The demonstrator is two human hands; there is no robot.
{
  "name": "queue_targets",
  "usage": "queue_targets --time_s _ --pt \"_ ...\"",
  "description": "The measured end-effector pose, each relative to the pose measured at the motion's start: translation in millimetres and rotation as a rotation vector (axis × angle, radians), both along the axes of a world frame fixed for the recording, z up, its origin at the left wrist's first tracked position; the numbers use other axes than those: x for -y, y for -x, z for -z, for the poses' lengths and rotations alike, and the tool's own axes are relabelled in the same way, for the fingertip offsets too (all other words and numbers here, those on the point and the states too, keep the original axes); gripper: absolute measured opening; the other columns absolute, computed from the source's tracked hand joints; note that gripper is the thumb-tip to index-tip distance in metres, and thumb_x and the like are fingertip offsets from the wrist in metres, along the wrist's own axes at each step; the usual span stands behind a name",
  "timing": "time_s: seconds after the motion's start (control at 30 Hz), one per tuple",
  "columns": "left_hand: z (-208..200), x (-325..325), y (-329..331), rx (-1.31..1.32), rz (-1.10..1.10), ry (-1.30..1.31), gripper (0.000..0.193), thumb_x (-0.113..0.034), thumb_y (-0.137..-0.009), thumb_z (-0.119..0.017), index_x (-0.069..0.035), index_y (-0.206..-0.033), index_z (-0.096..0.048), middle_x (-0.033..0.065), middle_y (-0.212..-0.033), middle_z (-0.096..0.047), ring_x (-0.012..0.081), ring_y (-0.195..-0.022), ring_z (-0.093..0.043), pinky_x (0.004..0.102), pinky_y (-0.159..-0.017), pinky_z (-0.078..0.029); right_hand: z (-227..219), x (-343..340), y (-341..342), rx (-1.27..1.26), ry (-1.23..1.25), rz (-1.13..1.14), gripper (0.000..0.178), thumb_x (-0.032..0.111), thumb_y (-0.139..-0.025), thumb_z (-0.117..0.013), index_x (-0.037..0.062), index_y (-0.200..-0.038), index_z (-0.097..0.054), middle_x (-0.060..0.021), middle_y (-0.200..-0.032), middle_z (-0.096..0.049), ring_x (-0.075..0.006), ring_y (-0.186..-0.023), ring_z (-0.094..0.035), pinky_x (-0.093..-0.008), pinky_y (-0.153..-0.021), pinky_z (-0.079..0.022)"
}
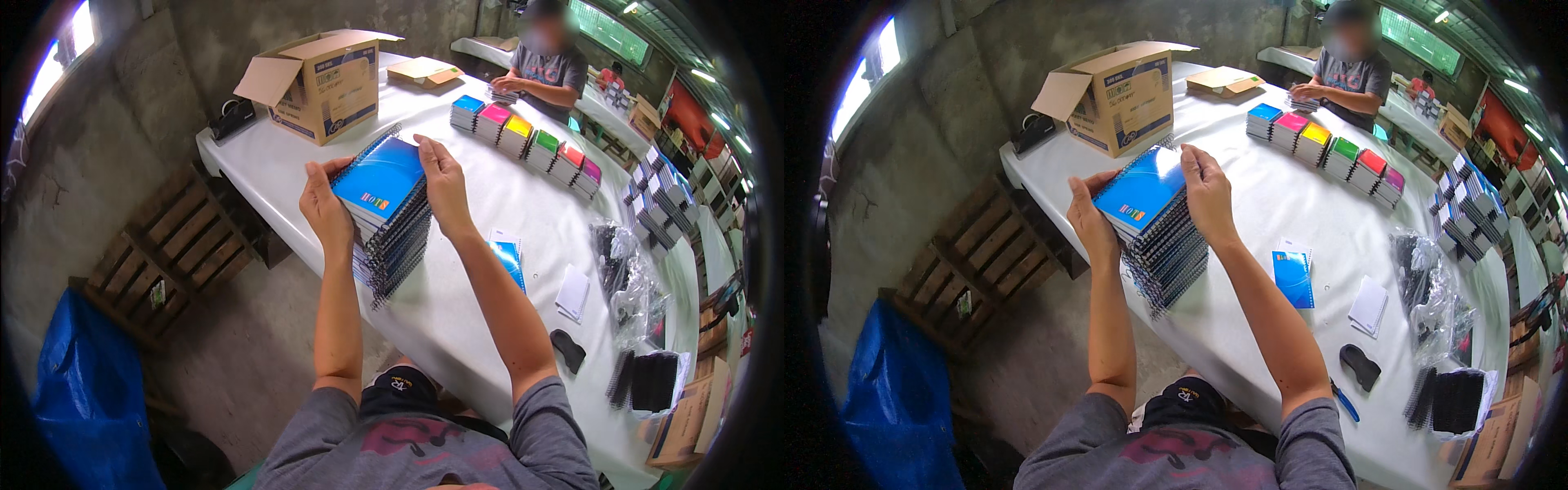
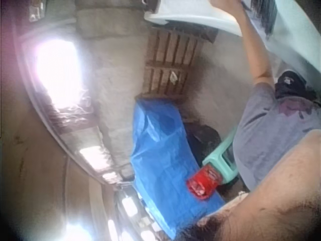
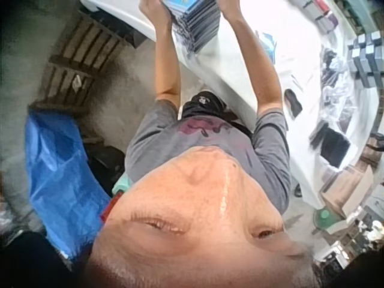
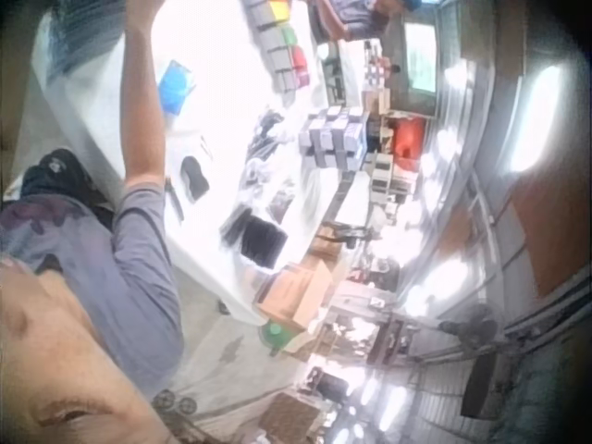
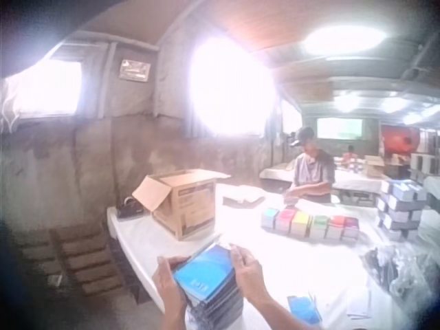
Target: The person assembles spiral-bound notebooks by inserting a black plastic binding into the spine of a blue notebook cover and securing it with pliers. They repeat this process for multiple notebooks, stacking the finished units on the table.
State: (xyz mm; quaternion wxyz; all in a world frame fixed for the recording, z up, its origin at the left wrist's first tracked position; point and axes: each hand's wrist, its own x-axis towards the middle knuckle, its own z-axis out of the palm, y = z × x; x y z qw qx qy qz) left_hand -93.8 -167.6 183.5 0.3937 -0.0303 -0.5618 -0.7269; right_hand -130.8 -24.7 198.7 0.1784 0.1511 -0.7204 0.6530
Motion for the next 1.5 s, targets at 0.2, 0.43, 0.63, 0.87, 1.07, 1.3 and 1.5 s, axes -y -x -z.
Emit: queue_targets --time_s 0.2,0.43,0.63,0.87,1.07,1.3,1.5 --pt "-6 -5 5 0.059 -0.041 -0.014 0.077 -0.058 -0.094 -0.023 0.007 -0.088 -0.064 0.0149 -0.084 -0.064 0.0191 -0.078 -0.059 0.0274 -0.08 -0.045 4 13 -8 -0.127 0.019 0.162 0.048 0.039 -0.097 -0.038 -0.0012 -0.114 -0.058 -0.0171 -0.11 -0.056 -0.0244 -0.104 -0.053 -0.0314 -0.092 -0.039" --pt "-6 0 4 0.12 -0.02 0.063 0.078 -0.06 -0.094 -0.024 0.007 -0.088 -0.065 0.0141 -0.082 -0.064 0.0187 -0.077 -0.059 0.0273 -0.078 -0.045 3 15 -15 -0.236 0.018 0.193 0.046 0.033 -0.099 -0.034 -0.0054 -0.105 -0.059 -0.0198 -0.102 -0.058 -0.0304 -0.101 -0.051 -0.0366 -0.086 -0.041" --pt "4 20 13 0.04 0.131 0.082 0.083 -0.065 -0.091 -0.016 0.005 -0.107 -0.058 0.0162 -0.105 -0.061 0.0218 -0.101 -0.056 0.0342 -0.095 -0.038 17 -1 -9 -0.288 -0.029 0.25 0.03 0.024 -0.094 -0.048 -0.0006 -0.111 -0.055 -0.0175 -0.109 -0.054 -0.0294 -0.103 -0.051 -0.036 -0.089 -0.041" --pt "-29 41 -73 -0.363 -0.443 -0.091 0.063 -0.054 -0.095 -0.02 -0.001 -0.116 -0.048 0.0161 -0.124 -0.05 0.0284 -0.122 -0.042 0.0433 -0.102 -0.033 132 -207 -32 0.501 -0.655 0.734 0.07 0.044 -0.071 -0.07 0.0081 -0.126 -0.045 -0.0184 -0.123 -0.048 -0.0356 -0.112 -0.05 -0.0449 -0.092 -0.043" --pt "-18 -45 -121 -0.852 -0.39 0.091 0.045 -0.045 -0.096 -0.027 -0.008 -0.108 -0.048 0.0154 -0.118 -0.045 0.0352 -0.114 -0.046 0.0467 -0.096 -0.039 171 -200 -47 0.713 -0.52 0.591 0.084 0.053 -0.057 -0.079 0.0021 -0.119 -0.052 -0.0243 -0.116 -0.056 -0.0315 -0.108 -0.056 -0.0387 -0.091 -0.044" --pt "-4 -83 -127 -0.618 -0.054 0.454 0.03 -0.032 -0.092 -0.044 -0.003 -0.099 -0.046 0.013 -0.1 -0.045 0.0277 -0.103 -0.049 0.0419 -0.09 -0.044 180 -230 -19 0.848 -0.239 0.721 0.059 0.03 -0.059 -0.084 -0.0005 -0.104 -0.06 -0.0169 -0.096 -0.066 -0.0237 -0.083 -0.065 -0.0331 -0.074 -0.052" --pt "26 -99 -126 -0.294 0.26 0.656 0.022 -0.012 -0.082 -0.061 0.0 -0.098 -0.052 0.0142 -0.098 -0.052 0.0272 -0.091 -0.056 0.0374 -0.082 -0.047 161 -249 -66 0.488 -0.043 0.495 0.04 0.016 -0.072 -0.075 0.0005 -0.106 -0.058 -0.0145 -0.093 -0.066 -0.0183 -0.077 -0.063 -0.03 -0.068 -0.05"
